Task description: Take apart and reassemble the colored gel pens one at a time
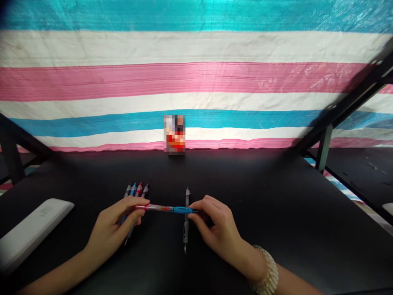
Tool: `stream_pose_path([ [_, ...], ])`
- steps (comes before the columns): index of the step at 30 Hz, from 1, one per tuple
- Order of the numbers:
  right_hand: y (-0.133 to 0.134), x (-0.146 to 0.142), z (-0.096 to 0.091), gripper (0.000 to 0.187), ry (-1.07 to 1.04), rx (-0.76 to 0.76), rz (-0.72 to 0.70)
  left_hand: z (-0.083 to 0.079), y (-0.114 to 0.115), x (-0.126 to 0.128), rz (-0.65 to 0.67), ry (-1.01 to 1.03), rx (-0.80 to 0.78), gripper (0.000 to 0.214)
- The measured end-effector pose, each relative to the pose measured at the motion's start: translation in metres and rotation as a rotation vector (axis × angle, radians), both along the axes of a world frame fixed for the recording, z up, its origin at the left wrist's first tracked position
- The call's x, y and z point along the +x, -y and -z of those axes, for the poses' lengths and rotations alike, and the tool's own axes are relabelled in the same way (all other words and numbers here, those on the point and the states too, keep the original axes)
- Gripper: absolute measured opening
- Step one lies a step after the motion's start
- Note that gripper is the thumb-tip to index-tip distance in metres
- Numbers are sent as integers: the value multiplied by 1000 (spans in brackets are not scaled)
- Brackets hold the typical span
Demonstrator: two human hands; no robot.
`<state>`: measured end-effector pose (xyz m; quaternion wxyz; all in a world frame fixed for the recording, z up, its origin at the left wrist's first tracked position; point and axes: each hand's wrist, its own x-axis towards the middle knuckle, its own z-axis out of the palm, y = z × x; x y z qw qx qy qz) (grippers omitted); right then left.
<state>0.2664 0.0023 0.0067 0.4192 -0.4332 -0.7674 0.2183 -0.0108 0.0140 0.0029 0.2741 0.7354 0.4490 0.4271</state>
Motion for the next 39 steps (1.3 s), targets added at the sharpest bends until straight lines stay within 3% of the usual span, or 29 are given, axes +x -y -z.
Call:
stream_pose_path([
  [4, 1, 0, 0, 4, -52, -34, 20, -1, 2, 1, -24, 18, -46, 16],
  [8, 2, 1, -5, 15, -61, -220, -40, -6, 5, 5, -39, 77, -59, 15],
  [12, 2, 2, -8, 38, -20, -360, -52, -8, 5, 6, -65, 74, -41, 14],
  [17, 0, 2, -11, 19, -106, -401, -42, -9, 3, 5, -77, 67, -29, 14],
  [21, -2, 2, -11, 41, -91, -488, -91, -11, 6, 8, -73, 99, -40, 15],
  [27, -2, 3, -9, 22, -179, -449, -69, -11, 7, 10, -83, 132, -98, 16],
  [31, -2, 4, -8, 39, -151, -495, -107, -14, 7, 10, -83, 151, -103, 15],
  [36, -4, 3, -9, 27, -196, -492, -62, -16, 8, 10, -78, 150, -104, 14],
  [39, -4, 3, -9, 38, -197, -526, -98, -15, 8, 10, -79, 156, -113, 15],
])
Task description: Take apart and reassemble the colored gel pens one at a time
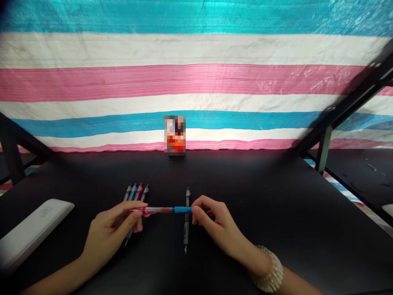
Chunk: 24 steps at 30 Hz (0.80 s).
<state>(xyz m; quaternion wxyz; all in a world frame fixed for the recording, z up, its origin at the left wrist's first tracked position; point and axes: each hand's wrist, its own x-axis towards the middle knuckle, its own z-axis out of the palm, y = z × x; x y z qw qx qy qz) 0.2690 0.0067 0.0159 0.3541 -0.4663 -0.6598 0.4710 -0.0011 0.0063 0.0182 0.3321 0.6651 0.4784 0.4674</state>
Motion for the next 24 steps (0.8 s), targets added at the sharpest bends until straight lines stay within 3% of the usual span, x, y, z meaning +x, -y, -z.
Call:
stream_pose_path([
  [4, 0, 0, 2, 35, -8, -18, 29, 0, -1, 0, -2, 3, -12, 15],
  [17, -3, -3, 5, 32, -311, -216, 28, -2, -1, 2, -16, 25, -43, 13],
  [24, -1, 0, 3, 25, -395, -147, 106, -5, -3, 2, -53, 111, -120, 13],
])
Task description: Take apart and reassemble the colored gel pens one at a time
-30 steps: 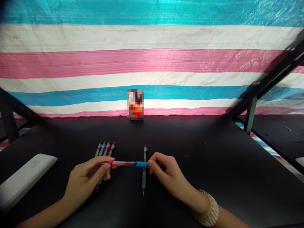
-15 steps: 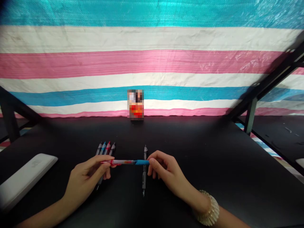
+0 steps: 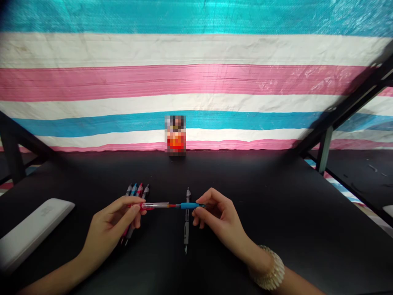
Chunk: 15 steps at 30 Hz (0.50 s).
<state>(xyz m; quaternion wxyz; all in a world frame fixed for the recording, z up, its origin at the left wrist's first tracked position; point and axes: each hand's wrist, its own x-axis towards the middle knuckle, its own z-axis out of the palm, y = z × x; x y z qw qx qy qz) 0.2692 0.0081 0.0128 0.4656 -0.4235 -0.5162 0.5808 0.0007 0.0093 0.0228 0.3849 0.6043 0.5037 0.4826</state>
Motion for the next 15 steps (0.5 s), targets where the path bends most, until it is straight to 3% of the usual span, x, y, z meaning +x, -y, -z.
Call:
stream_pose_path([
  [8, 2, 14, 17, 12, -45, 115, 205, 2, 0, -3, -66, 81, -21, 13],
  [15, 1, 15, 17, 10, -54, 164, 275, 6, -1, -7, -59, 101, -46, 11],
])
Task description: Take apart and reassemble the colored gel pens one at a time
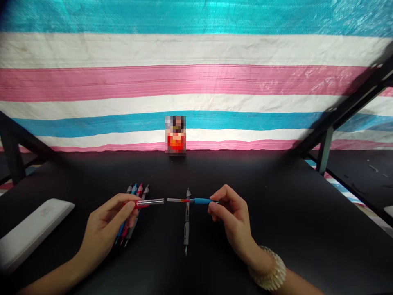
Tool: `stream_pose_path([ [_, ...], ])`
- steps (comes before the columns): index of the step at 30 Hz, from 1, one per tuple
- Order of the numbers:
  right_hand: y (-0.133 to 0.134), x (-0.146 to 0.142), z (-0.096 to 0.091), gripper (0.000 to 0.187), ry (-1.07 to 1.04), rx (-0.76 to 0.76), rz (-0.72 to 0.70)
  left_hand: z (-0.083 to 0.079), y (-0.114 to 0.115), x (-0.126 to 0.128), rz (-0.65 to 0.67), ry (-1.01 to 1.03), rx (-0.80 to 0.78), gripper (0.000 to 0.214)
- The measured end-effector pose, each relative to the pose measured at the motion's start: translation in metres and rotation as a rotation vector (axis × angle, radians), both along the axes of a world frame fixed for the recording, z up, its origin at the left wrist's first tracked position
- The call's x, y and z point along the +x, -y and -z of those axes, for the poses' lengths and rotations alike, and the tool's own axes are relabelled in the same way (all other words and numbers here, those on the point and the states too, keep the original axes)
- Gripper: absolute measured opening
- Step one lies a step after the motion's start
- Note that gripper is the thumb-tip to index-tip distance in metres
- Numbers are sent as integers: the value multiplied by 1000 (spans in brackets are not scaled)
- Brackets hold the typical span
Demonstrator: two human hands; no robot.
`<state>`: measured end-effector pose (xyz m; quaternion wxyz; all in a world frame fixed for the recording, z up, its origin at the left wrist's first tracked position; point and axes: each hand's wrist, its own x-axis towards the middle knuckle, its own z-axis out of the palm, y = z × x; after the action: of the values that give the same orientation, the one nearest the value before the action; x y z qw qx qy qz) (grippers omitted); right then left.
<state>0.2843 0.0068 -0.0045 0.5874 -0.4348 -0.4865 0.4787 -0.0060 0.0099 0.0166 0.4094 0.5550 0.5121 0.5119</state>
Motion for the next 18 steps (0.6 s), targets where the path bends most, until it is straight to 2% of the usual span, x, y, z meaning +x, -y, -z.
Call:
stream_pose_path([
  [18, 2, 1, 2, 10, -26, 11, -23, -1, 0, 0, 9, -12, -8, 12],
])
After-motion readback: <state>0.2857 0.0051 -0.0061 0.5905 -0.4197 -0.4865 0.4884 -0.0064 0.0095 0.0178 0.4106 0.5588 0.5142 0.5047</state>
